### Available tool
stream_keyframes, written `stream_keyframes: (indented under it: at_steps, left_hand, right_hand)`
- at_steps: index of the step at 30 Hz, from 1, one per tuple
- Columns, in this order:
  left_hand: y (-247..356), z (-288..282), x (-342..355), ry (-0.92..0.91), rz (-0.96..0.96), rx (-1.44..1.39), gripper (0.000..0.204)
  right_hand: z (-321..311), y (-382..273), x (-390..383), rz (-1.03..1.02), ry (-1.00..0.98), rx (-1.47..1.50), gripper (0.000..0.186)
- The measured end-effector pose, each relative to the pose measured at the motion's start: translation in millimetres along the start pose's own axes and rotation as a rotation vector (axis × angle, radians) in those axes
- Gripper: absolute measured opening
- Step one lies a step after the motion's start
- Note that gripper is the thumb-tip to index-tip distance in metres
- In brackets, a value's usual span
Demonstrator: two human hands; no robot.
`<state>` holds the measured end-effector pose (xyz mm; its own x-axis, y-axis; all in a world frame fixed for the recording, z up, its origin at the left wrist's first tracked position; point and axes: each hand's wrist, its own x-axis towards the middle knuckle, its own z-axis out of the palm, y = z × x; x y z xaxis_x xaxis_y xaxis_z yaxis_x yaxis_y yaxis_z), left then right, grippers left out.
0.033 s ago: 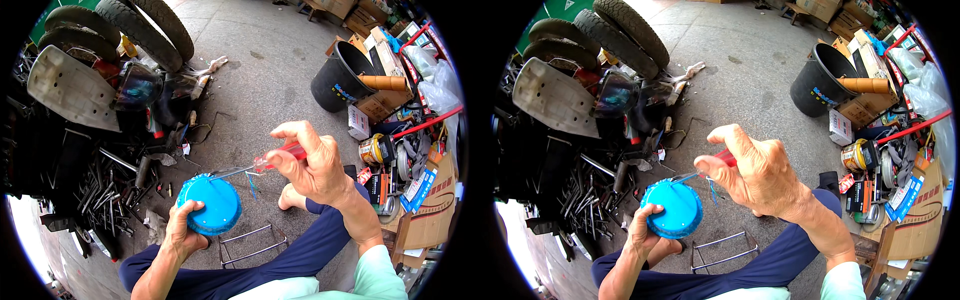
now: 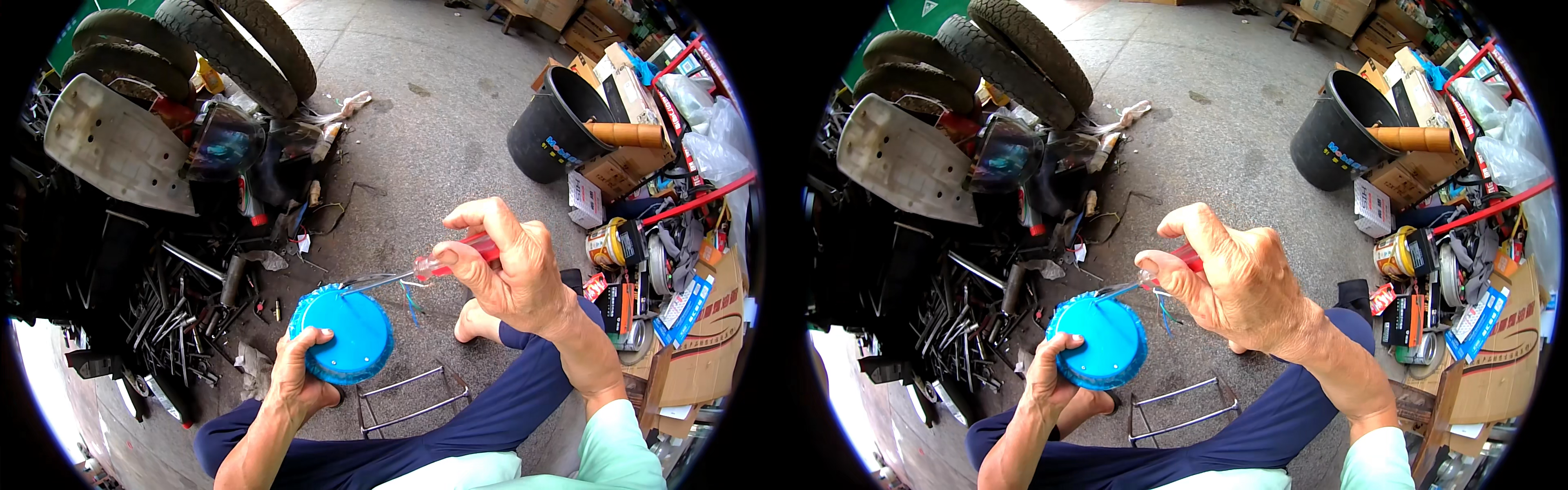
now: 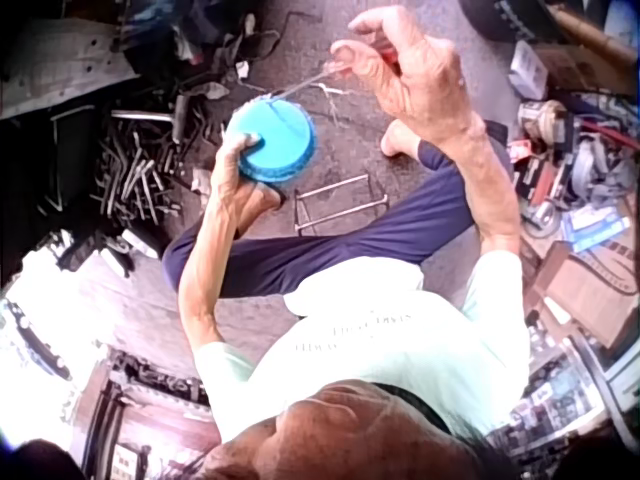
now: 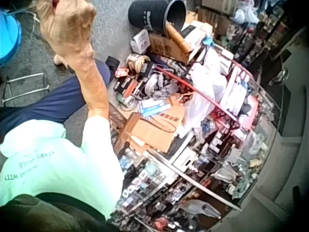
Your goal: The person sits on the floor and uses a screwdriver to remove screws from a blue circular device. They then strip the ends of wires and connect them to a battery pack.
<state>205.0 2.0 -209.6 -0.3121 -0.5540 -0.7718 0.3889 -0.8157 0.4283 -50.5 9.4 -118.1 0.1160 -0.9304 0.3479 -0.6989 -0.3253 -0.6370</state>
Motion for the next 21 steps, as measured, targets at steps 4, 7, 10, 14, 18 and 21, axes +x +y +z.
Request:
stream_keyframes:
  at_steps: [4,7,10,14,18,21]
  left_hand:
    - [-0.3,2.0,-1.2,-0.01,0.012,-0.01,0.061]
    - [1.2,4.0,-1.8,0.001,0.013,0.0,0.062]
    - [2.3,3.3,-3.2,0.007,0.01,-0.003,0.062]
    - [1.1,0.7,-3.0,-0.001,0.014,0.015,0.06]
    - [0.5,0.8,-2.8,-0.03,0.02,0.014,0.054]
    - [0.5,0.4,-1.9,-0.002,0.015,0.021,0.059]
  right_hand:
    - [3.6,1.3,0.8,-0.075,0.082,0.076,0.032]
    - [4.8,0.1,2.9,-0.14,0.124,0.069,0.029]
    - [-1.0,-1.8,3.5,-0.053,0.045,0.066,0.028]
    - [-1.8,-3.2,1.1,0.101,-0.025,0.092,0.028]
    - [0.8,-3.0,1.7,-0.097,0.106,0.053,0.024]
    - [-4.1,-1.9,3.0,-0.069,0.04,0.046,0.025]
